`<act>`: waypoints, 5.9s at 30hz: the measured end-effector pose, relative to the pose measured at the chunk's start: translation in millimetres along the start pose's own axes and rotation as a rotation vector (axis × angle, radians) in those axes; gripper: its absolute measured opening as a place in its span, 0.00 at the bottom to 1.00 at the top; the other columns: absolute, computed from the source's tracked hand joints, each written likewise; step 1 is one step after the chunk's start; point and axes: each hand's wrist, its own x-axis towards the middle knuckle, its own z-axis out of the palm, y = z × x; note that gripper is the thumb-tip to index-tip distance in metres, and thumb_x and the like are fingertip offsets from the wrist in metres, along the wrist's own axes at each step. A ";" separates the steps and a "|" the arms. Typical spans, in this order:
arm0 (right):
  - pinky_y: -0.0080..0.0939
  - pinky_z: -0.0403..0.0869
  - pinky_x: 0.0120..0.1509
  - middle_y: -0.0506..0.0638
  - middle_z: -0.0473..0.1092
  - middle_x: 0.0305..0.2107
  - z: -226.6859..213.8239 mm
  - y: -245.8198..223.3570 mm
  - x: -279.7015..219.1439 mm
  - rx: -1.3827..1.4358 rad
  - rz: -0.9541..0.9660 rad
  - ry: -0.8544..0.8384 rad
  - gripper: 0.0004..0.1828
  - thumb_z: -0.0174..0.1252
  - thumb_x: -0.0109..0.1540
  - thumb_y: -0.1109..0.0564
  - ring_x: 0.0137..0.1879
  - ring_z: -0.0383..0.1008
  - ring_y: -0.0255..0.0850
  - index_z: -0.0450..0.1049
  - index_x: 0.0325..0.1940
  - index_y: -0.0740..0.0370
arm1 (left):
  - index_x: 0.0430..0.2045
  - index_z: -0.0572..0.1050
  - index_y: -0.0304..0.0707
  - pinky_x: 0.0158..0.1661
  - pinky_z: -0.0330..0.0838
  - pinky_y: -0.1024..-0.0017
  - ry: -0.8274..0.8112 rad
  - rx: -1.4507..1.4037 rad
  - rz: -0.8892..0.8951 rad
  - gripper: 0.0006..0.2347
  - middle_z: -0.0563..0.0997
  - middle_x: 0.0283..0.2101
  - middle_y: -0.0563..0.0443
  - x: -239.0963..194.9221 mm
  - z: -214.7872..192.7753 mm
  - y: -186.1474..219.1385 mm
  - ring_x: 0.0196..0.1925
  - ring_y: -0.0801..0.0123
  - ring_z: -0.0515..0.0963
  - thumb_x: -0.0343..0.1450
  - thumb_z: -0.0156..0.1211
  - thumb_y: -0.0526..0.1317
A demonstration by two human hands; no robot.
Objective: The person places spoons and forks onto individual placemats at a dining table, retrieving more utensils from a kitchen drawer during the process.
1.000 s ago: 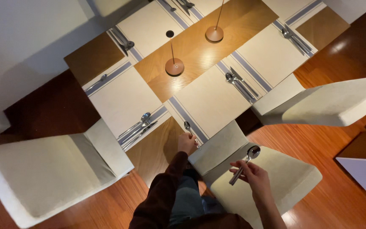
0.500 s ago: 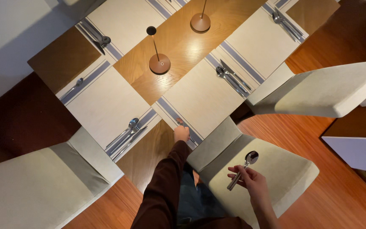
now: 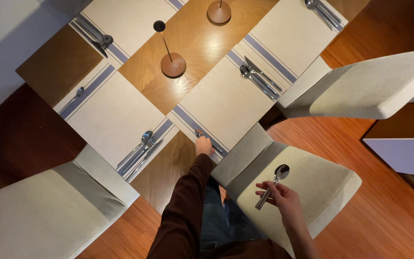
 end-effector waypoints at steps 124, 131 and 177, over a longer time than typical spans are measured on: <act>0.51 0.78 0.50 0.71 0.81 0.45 -333.0 -409.0 444.9 -0.399 -0.076 -0.434 0.16 0.56 0.66 0.62 0.42 0.81 0.57 0.76 0.52 0.80 | 0.26 0.73 0.35 0.42 0.80 0.71 0.747 -0.284 -0.163 0.06 0.79 0.32 0.47 91.1 286.6 389.8 0.36 0.67 0.80 0.73 0.63 0.31; 0.51 0.77 0.54 0.70 0.81 0.46 -330.9 -407.3 444.1 -0.431 -0.039 -0.424 0.16 0.56 0.66 0.62 0.43 0.82 0.57 0.76 0.52 0.79 | 0.27 0.68 0.37 0.40 0.74 0.69 0.776 -0.274 -0.140 0.09 0.74 0.33 0.48 95.0 289.8 382.6 0.35 0.65 0.74 0.72 0.64 0.30; 0.30 0.67 0.38 0.40 0.78 0.21 -657.3 -633.1 694.3 -0.910 -0.603 -0.663 0.15 0.57 0.65 0.48 0.26 0.69 0.30 0.87 0.44 0.53 | 0.38 0.86 0.41 0.39 0.72 0.77 0.369 -0.486 0.545 0.08 0.89 0.35 0.57 -32.7 632.8 844.5 0.36 0.81 0.82 0.73 0.62 0.42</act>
